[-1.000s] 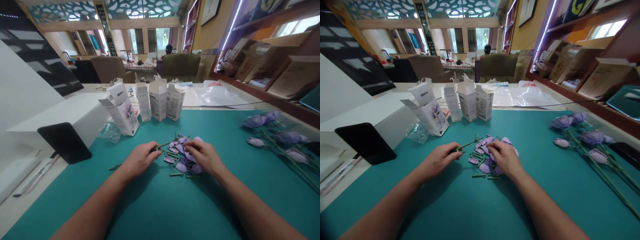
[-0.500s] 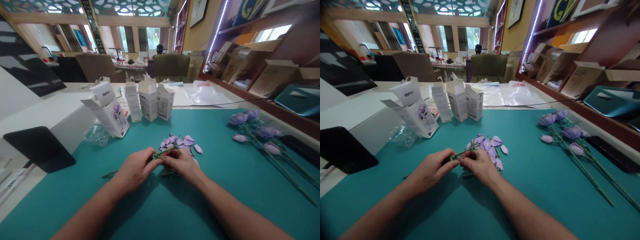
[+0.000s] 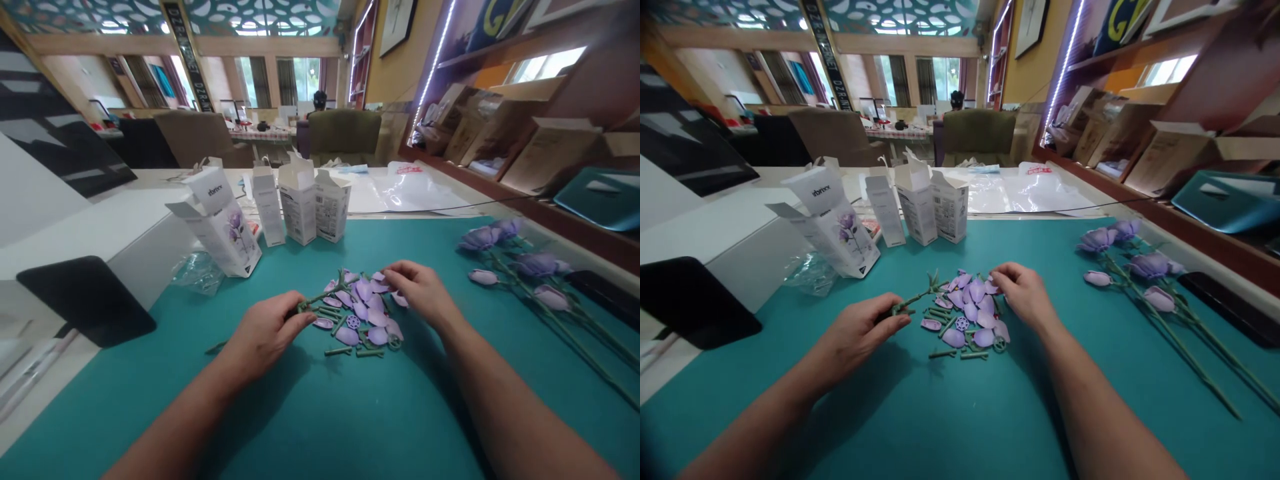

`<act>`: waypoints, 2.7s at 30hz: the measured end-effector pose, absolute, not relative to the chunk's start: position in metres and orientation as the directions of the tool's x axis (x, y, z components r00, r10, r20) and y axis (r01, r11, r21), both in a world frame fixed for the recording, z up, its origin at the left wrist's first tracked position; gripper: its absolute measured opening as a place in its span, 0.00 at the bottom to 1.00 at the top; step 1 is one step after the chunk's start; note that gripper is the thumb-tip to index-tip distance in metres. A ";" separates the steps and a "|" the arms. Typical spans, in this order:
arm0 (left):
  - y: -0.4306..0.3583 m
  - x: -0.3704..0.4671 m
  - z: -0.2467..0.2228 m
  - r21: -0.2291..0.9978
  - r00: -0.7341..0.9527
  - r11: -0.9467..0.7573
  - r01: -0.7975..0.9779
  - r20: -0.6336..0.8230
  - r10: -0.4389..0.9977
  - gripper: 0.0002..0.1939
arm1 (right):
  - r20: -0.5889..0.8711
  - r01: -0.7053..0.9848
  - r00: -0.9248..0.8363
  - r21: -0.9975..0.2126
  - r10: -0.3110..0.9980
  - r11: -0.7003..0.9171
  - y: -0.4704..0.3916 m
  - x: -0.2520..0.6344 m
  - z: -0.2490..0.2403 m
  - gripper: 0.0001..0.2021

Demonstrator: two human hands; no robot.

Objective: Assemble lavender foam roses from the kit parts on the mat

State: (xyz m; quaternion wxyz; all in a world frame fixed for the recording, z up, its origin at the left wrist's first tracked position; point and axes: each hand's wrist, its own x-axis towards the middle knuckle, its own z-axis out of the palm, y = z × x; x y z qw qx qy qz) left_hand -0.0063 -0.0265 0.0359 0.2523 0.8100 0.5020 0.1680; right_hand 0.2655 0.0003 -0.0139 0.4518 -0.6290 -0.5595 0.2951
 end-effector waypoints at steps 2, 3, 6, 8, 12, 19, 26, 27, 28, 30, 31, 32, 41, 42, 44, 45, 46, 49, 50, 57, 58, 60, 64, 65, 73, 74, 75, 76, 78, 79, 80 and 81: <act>-0.026 -0.007 0.035 0.559 0.442 -0.378 0.738 0.023 0.897 0.16 | 0.184 0.543 0.210 -0.839 0.960 0.042 0.004 0.277 -0.020 0.12; -0.025 -0.007 0.034 0.551 0.441 -0.382 0.742 0.028 0.897 0.16 | 0.197 0.586 0.201 -0.809 0.960 0.043 0.005 0.281 -0.021 0.11; -0.022 -0.008 0.032 0.531 0.435 -0.391 0.752 0.046 0.899 0.16 | 0.195 0.678 0.165 -0.734 0.967 0.032 0.005 0.285 -0.022 0.10; -0.020 -0.009 0.031 0.520 0.426 -0.393 0.759 0.061 0.903 0.16 | 0.178 0.716 0.146 -0.698 0.973 0.021 0.004 0.283 -0.021 0.10; -0.019 -0.011 0.031 0.511 0.408 -0.388 0.767 0.077 0.910 0.16 | 0.166 0.743 0.113 -0.669 0.980 0.028 0.002 0.275 -0.019 0.08; -0.019 -0.009 0.030 0.523 0.414 -0.377 0.764 0.051 0.909 0.15 | 0.249 0.776 -0.271 -0.515 0.930 0.365 -0.004 0.238 -0.029 0.09; -0.019 -0.008 0.030 0.562 0.428 -0.367 0.741 0.026 0.903 0.14 | 0.215 0.810 -0.493 -0.238 0.843 0.535 -0.005 0.216 -0.043 0.12; -0.019 -0.009 0.029 0.567 0.428 -0.366 0.737 0.027 0.904 0.14 | 0.204 0.815 -0.494 -0.231 0.845 0.532 -0.005 0.216 -0.043 0.12; -0.019 -0.009 0.029 0.571 0.427 -0.365 0.735 0.028 0.904 0.14 | 0.200 0.816 -0.493 -0.231 0.847 0.529 -0.005 0.217 -0.043 0.11; -0.019 -0.010 0.029 0.570 0.427 -0.367 0.735 0.031 0.904 0.15 | 0.212 0.819 -0.477 -0.246 0.853 0.519 -0.005 0.220 -0.043 0.12; -0.019 -0.010 0.029 0.567 0.427 -0.369 0.737 0.034 0.904 0.15 | 0.222 0.819 -0.465 -0.260 0.857 0.511 -0.005 0.221 -0.043 0.12; -0.019 -0.010 0.029 0.563 0.427 -0.371 0.738 0.035 0.904 0.15 | 0.233 0.819 -0.451 -0.277 0.862 0.503 -0.005 0.222 -0.042 0.12; -0.014 -0.017 0.032 0.563 0.389 -0.367 0.741 0.085 0.917 0.15 | 0.249 0.862 -0.273 -0.366 0.929 0.351 -0.002 0.242 -0.025 0.10; -0.014 -0.018 0.032 0.565 0.387 -0.368 0.739 0.092 0.917 0.15 | 0.227 0.850 -0.277 -0.395 0.934 0.348 -0.004 0.245 -0.020 0.09; -0.014 -0.019 0.031 0.565 0.384 -0.371 0.737 0.102 0.918 0.15 | 0.155 0.814 -0.338 -0.447 0.928 0.371 -0.010 0.246 -0.009 0.08; -0.014 -0.019 0.031 0.565 0.382 -0.372 0.737 0.105 0.918 0.15 | 0.110 0.799 -0.385 -0.458 0.916 0.391 -0.014 0.245 -0.004 0.08; -0.014 -0.020 0.031 0.565 0.383 -0.373 0.736 0.107 0.918 0.15 | 0.066 0.792 -0.426 -0.454 0.902 0.408 -0.018 0.242 0.000 0.07; -0.015 -0.019 0.031 0.568 0.388 -0.377 0.732 0.108 0.915 0.16 | -0.040 0.824 -0.474 -0.373 0.879 0.427 -0.027 0.233 0.006 0.06; -0.015 -0.019 0.031 0.569 0.389 -0.377 0.731 0.107 0.915 0.16 | -0.064 0.840 -0.472 -0.337 0.879 0.426 -0.029 0.230 0.006 0.06; -0.015 -0.018 0.030 0.565 0.400 -0.390 0.727 0.112 0.910 0.16 | -0.115 0.892 -0.441 -0.160 0.890 0.422 -0.027 0.233 -0.004 0.07; -0.015 -0.018 0.030 0.565 0.402 -0.393 0.725 0.114 0.908 0.16 | -0.120 0.895 -0.439 -0.147 0.890 0.422 -0.027 0.234 -0.005 0.07; -0.015 -0.018 0.029 0.563 0.406 -0.395 0.726 0.114 0.907 0.16 | -0.123 0.898 -0.437 -0.118 0.891 0.424 -0.027 0.234 -0.006 0.07; -0.015 -0.018 0.028 0.554 0.411 -0.399 0.731 0.110 0.905 0.16 | -0.134 0.900 -0.436 -0.064 0.890 0.431 -0.028 0.228 -0.006 0.07; -0.015 -0.017 0.028 0.555 0.412 -0.399 0.730 0.110 0.905 0.16 | -0.142 0.903 -0.430 -0.046 0.892 0.428 -0.028 0.226 -0.005 0.07; -0.016 -0.016 0.029 0.563 0.410 -0.384 0.731 0.088 0.908 0.16 | -0.130 0.910 -0.406 0.031 0.905 0.413 -0.031 0.215 -0.006 0.08; -0.016 -0.015 0.029 0.564 0.408 -0.381 0.733 0.084 0.909 0.16 | -0.119 0.911 -0.406 0.025 0.906 0.411 -0.031 0.215 -0.006 0.08; -0.016 -0.015 0.030 0.566 0.407 -0.378 0.733 0.081 0.910 0.16 | -0.102 0.913 -0.405 0.008 0.909 0.408 -0.031 0.216 -0.006 0.07; -0.017 -0.015 0.031 0.569 0.407 -0.377 0.731 0.081 0.910 0.15 | -0.074 0.916 -0.401 -0.024 0.913 0.401 -0.031 0.216 -0.005 0.07; -0.017 -0.015 0.032 0.577 0.406 -0.376 0.725 0.083 0.910 0.15 | 0.005 0.918 -0.368 -0.160 0.930 0.364 -0.031 0.217 -0.002 0.07; -0.018 -0.015 0.032 0.581 0.407 -0.376 0.722 0.083 0.910 0.15 | 0.039 0.905 -0.330 -0.272 0.943 0.328 -0.031 0.217 0.000 0.07; -0.018 -0.015 0.033 0.585 0.409 -0.377 0.718 0.084 0.909 0.15 | 0.058 0.868 -0.284 -0.409 0.957 0.283 -0.031 0.216 0.002 0.06; -0.019 -0.015 0.033 0.588 0.414 -0.381 0.713 0.085 0.906 0.14 | 0.059 0.796 -0.242 -0.558 0.969 0.233 -0.032 0.215 0.003 0.05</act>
